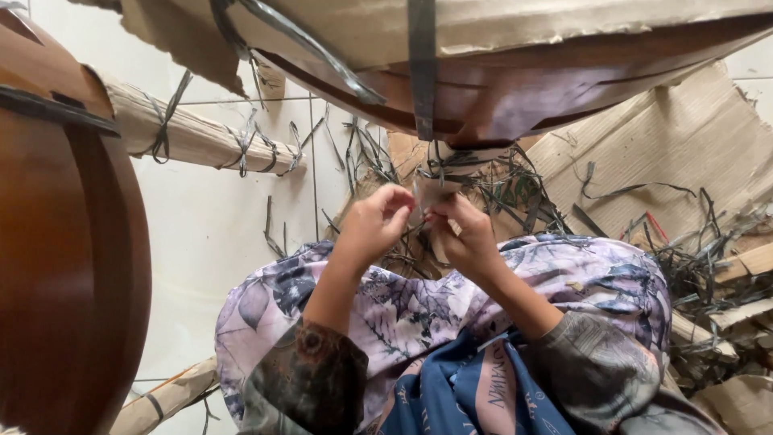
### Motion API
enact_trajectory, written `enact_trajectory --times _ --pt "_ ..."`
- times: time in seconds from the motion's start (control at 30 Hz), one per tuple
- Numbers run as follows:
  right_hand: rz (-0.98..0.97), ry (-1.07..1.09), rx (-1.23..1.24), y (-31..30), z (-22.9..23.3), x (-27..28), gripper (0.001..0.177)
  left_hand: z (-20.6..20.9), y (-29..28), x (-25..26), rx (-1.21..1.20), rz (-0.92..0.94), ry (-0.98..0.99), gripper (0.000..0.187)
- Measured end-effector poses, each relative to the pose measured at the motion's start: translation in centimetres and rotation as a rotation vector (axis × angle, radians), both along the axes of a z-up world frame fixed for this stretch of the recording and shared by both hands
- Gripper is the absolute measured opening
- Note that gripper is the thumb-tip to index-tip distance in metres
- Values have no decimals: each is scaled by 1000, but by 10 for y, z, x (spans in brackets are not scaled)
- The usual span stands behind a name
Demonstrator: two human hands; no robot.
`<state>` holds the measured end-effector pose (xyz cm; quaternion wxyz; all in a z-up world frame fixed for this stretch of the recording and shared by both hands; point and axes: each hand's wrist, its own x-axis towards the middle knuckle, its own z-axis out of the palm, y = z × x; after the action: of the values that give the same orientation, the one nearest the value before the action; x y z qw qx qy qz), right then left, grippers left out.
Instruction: Wrapping the legs of a wooden chair with cardboard and securing it with ties for protection.
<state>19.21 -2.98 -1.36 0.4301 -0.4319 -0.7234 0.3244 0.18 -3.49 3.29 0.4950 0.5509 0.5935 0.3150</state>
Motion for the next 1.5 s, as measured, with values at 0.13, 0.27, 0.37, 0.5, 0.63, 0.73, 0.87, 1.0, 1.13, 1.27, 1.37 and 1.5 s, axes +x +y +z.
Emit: enact_trajectory --times 0.13,0.27,0.37,0.5,0.63,0.73,0.87,1.0,1.13,1.27,1.37,1.5 --pt "-14 -17 61 -2 -1 -4 3 12 -12 7 -291 -38 -117 64" --pt "-25 -65 106 -3 10 -5 5 30 -6 -6 -215 -128 -95 24" --pt "-30 -137 112 -1 7 6 8 10 -3 -9 -123 -186 23 27" --pt "-88 -287 230 19 2 40 2 -27 6 -6 -148 106 -92 35" --pt "-142 -273 295 39 12 45 10 -12 13 2 -97 301 -152 38" --pt "-110 -244 218 35 22 42 10 5 14 10 -64 426 -284 39" --pt "-42 -175 52 24 27 42 6 -66 23 24 -388 619 -944 32" --pt "77 -82 48 9 41 14 1 -74 31 36 -374 684 -1234 33" --pt "94 -7 105 11 54 -6 3 -68 40 42 -296 786 -1350 33" --pt "106 -2 66 15 55 3 4 -32 37 16 -37 520 -864 33" --pt "119 20 -7 15 60 10 5 -15 26 0 114 342 -12 37" --pt "152 42 -4 13 58 8 2 -29 18 0 206 124 92 19"
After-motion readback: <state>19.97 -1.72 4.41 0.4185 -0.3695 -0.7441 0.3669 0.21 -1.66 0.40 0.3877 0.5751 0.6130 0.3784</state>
